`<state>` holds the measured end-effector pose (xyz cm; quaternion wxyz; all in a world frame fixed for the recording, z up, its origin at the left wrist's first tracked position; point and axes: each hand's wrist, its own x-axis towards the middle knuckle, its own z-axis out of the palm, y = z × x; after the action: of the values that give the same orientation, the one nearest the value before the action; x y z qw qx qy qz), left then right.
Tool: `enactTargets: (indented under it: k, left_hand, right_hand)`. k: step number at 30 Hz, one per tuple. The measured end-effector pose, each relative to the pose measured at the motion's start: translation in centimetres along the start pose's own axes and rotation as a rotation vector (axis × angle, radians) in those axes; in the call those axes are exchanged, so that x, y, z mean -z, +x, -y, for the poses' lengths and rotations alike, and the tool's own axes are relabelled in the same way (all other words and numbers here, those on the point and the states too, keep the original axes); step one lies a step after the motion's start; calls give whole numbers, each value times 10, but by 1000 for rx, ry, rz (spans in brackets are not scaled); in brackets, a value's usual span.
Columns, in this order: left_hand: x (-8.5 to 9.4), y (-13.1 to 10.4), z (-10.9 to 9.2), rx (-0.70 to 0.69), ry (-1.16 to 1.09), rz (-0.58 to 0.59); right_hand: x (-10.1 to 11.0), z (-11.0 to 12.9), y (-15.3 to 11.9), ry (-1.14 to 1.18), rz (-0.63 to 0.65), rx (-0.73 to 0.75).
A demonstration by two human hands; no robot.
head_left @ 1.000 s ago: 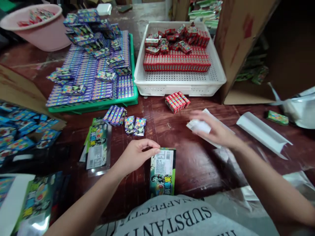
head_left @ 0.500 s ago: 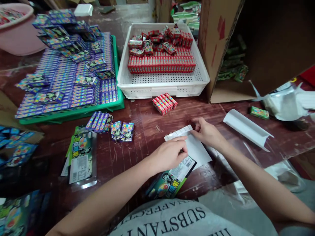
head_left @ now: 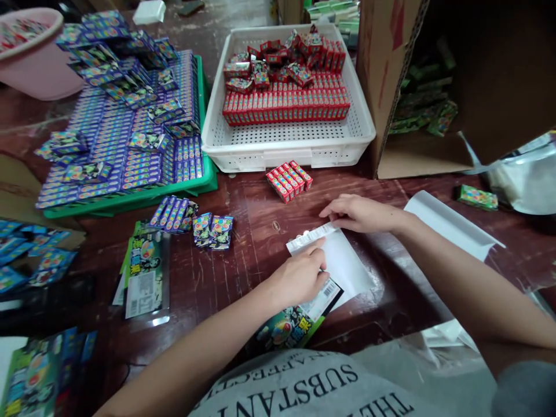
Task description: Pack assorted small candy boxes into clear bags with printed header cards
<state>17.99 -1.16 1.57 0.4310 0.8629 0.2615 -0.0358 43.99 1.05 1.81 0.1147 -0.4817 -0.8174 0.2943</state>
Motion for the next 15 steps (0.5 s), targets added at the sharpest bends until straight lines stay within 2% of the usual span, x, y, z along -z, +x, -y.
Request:
enactTargets:
  k: [5,7,11,15]
  left_hand:
    - [-1,-2,1,-1,6,5]
    - [-1,-3,0,1,9,11]
    - [-3,-3,-2,-2,4,17]
    - [-5,-2,-4,-18,-5,5]
  right_hand:
    - [-2,1,-4,172,-226,-25]
    - [-10,3,-1,225,-212,-1]
    - [-24,5,4,273,-93,44]
    - [-26,10,-2,322,-88,44]
